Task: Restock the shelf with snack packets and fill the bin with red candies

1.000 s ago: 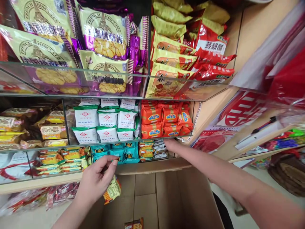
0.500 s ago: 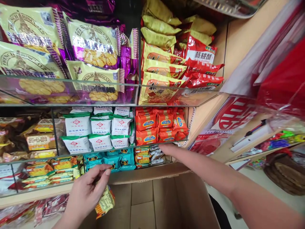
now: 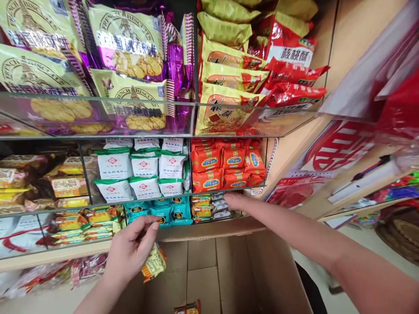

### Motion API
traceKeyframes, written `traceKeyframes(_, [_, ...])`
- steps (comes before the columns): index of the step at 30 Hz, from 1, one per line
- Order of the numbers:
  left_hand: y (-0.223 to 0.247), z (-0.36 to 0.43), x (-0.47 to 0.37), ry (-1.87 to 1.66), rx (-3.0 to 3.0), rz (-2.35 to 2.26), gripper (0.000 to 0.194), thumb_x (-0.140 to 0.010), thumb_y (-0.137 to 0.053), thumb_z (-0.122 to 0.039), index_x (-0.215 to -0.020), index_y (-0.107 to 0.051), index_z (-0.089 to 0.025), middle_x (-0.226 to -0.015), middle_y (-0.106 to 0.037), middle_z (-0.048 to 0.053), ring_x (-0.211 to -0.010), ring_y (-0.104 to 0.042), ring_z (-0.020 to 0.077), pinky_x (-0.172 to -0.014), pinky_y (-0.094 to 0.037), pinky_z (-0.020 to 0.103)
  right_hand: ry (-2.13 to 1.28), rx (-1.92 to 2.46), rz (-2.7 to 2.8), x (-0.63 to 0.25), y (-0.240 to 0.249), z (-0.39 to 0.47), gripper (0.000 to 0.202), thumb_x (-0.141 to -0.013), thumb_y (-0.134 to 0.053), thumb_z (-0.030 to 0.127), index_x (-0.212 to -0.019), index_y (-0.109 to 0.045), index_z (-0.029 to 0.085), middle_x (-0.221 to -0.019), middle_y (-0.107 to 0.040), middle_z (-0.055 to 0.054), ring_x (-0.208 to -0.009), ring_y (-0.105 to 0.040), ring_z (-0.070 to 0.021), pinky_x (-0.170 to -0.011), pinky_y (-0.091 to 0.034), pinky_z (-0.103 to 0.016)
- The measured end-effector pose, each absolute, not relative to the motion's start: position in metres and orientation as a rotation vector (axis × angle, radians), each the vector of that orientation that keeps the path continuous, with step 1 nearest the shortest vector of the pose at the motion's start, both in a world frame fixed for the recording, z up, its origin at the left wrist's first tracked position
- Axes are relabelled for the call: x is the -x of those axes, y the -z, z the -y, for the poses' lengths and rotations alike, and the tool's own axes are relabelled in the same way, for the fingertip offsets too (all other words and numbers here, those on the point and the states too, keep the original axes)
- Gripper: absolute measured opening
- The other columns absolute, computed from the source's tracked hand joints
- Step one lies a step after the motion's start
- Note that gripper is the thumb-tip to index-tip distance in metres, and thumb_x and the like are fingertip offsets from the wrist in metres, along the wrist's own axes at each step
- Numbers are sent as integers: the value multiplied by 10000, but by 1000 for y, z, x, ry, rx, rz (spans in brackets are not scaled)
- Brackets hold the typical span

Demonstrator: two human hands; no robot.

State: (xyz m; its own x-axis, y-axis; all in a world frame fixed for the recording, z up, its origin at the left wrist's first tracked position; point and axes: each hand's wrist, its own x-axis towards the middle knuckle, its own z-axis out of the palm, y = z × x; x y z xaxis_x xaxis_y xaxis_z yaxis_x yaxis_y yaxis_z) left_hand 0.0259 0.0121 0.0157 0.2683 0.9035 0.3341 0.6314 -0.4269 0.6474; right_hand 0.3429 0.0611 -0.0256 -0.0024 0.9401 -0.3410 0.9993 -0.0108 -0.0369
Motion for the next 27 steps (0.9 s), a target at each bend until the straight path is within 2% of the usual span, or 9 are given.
traceKeyframes(4, [-19, -13, -27, -956, -2114, -1361, 255, -756, -439, -414, -816, -558, -198, -602, -586, -20, -532, -526, 131, -498, -409, 213, 425, -1974, -2068, -342, 16, -53, 311, -537, -668, 178, -838, -644, 105, -924, -627, -139, -828, -584, -246, -685, -436, -273])
traceKeyframes(9, [-20, -6, -32, -1073, -1958, -1342, 227, -740, -478, -395, -790, -552, -186, -605, -563, -21, -539, -507, 123, -509, -404, 214, 448, -2039, -2169, -342, -4, -23, 269, -657, -572, 281, -866, -635, 123, -926, -619, -135, -836, -577, -232, -667, -426, -273])
traceKeyframes(14, [-31, 13, -57, -1318, -1583, -1360, 219, -723, -513, -400, -779, -526, -189, -619, -508, -33, -570, -461, 110, -525, -380, 203, 589, -2152, -2386, -331, -30, 27, 206, -716, -519, 283, -854, -624, 170, -869, -627, -63, -813, -568, -179, -695, -420, -259])
traceKeyframes(16, [-38, 24, -75, -1370, -1484, -1343, 223, -724, -511, -416, -750, -511, -194, -588, -463, -46, -546, -425, 101, -501, -358, 197, 924, -2304, -2617, -314, -41, 53, 217, -744, -499, 305, -885, -596, 171, -864, -614, -50, -811, -556, -158, -716, -421, -263])
traceKeyframes(18, [-45, 37, -95, -1361, -1419, -1297, 237, -737, -489, -433, -750, -496, -197, -576, -432, -52, -515, -397, 94, -475, -346, 196, 1616, -2354, -2728, -290, -47, 78, 312, -713, -552, 345, -973, -536, 173, -906, -587, -53, -804, -550, -145, -714, -435, -273])
traceKeyframes(20, [-49, 49, -113, -1324, -1307, -1245, 250, -736, -486, -446, -762, -490, -197, -588, -431, -50, -504, -393, 90, -459, -348, 195, 2369, -2157, -2554, -268, -47, 99, 439, -633, -642, 344, -1010, -485, 183, -924, -565, -44, -761, -552, -130, -671, -457, -271])
traceKeyframes(21, [-51, 56, -120, -1297, -1246, -1217, 258, -733, -490, -450, -767, -492, -194, -598, -437, -46, -508, -399, 91, -457, -353, 195, 2638, -2039, -2433, -259, -45, 107, 440, -609, -664, 335, -981, -485, 180, -885, -565, -30, -715, -552, -118, -636, -465, -266])
traceKeyframes(24, [-51, 71, -128, -1189, -1147, -1112, 290, -731, -490, -458, -812, -525, -182, -632, -474, -30, -535, -433, 98, -465, -373, 198, 2960, -1926, -2211, -249, -35, 122, 318, -623, -652, 336, -838, -504, 154, -709, -555, 7, -581, -534, -93, -524, -457, -236])
traceKeyframes(27, [-50, 80, -124, -987, -1142, -997, 309, -682, -580, -408, -882, -564, -173, -677, -549, -15, -578, -484, 104, -517, -405, 207, 2918, -2067, -2128, -256, -28, 129, 295, -639, -636, 328, -836, -512, 145, -688, -561, -1, -561, -537, -103, -457, -433, -215])
